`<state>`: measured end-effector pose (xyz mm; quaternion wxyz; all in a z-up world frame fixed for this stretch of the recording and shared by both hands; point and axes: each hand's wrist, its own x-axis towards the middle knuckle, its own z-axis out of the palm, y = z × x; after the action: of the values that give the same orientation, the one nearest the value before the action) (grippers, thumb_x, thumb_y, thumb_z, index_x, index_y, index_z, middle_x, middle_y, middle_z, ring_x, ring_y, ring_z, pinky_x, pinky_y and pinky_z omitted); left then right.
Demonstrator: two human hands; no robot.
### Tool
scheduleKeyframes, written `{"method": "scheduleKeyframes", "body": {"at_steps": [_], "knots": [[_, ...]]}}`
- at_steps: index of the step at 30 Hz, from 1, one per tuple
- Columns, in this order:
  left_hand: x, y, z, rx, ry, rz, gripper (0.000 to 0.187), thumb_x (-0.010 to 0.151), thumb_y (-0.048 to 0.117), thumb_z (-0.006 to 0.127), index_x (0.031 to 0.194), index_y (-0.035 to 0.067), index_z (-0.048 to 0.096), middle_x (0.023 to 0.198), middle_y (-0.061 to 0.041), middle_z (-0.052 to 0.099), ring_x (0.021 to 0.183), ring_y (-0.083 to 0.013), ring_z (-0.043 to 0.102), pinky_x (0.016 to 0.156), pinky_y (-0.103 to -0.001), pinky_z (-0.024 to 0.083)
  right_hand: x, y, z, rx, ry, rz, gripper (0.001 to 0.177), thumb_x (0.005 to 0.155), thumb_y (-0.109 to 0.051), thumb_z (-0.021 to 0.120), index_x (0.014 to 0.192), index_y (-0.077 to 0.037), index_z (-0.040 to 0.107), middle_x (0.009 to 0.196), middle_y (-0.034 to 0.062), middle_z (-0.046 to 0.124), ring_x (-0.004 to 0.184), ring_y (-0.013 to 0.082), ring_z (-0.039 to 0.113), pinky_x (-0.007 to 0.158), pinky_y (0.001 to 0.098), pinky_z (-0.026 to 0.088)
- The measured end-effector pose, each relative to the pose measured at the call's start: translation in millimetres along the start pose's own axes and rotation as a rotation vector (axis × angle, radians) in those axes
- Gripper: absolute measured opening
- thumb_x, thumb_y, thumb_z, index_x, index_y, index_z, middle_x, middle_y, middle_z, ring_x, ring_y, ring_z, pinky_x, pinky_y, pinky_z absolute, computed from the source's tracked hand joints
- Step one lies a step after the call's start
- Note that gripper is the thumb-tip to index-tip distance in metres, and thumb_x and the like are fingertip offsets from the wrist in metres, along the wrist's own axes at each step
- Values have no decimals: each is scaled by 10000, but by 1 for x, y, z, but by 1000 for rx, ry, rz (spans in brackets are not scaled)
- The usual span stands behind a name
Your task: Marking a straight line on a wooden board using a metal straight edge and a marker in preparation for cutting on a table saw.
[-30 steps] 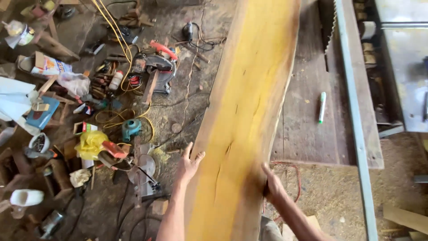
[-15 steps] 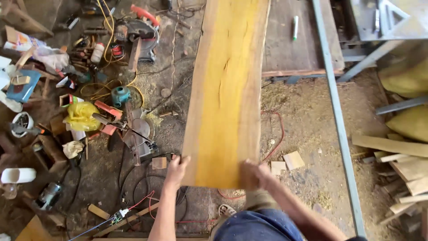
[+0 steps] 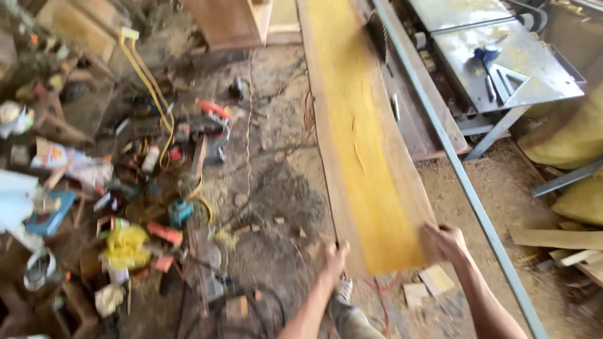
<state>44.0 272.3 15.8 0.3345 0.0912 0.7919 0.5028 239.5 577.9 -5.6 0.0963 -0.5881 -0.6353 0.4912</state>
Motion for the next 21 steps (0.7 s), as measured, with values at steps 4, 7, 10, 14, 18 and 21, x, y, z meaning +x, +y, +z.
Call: {"method": "scheduleKeyframes", "body": {"at_steps": [4,7,10,14,18,21], "knots": [[-15,24,-16,-68,-207,-251,389,939,442,610,1239,226,728,1224,72,780,1154,-77,687,1021,-242,495,-55,-46,-10,-56,8,85,423,854,-428,703,796,-16,781,696,109,621,680,220,539,568,374,392],[25,-15,-10,-58,-289,-317,317,904,365,710,1126,146,767,1105,16,799,1019,-103,724,874,-267,577,-64,-83,-12,-22,14,237,466,818,-345,687,1040,34,842,918,201,789,836,309,656,695,442,493],[32,-16,-24,399,-462,-304,509,897,645,640,1047,159,663,1103,-76,712,1089,-206,665,966,-352,472,-101,-150,-24,88,51,408,420,870,-248,666,1071,83,827,926,239,782,824,361,665,673,455,487],[50,-55,-6,266,-454,-231,526,878,563,762,703,131,518,756,28,560,784,-83,537,677,-349,440,-49,-73,-13,132,120,355,342,849,-277,765,951,47,812,771,172,696,704,293,621,602,457,499],[64,-26,-14,290,-522,-200,486,898,514,745,693,103,586,746,48,568,761,-69,527,650,-343,442,-31,-69,-7,76,155,304,354,863,-262,743,1034,37,826,877,187,763,803,293,659,672,459,525],[87,18,-45,362,-773,-187,411,992,450,706,783,103,639,803,14,618,737,-91,560,639,-326,450,-36,-61,5,-26,231,226,353,896,-303,732,1071,-8,818,968,146,776,916,268,666,787,418,508]]}}
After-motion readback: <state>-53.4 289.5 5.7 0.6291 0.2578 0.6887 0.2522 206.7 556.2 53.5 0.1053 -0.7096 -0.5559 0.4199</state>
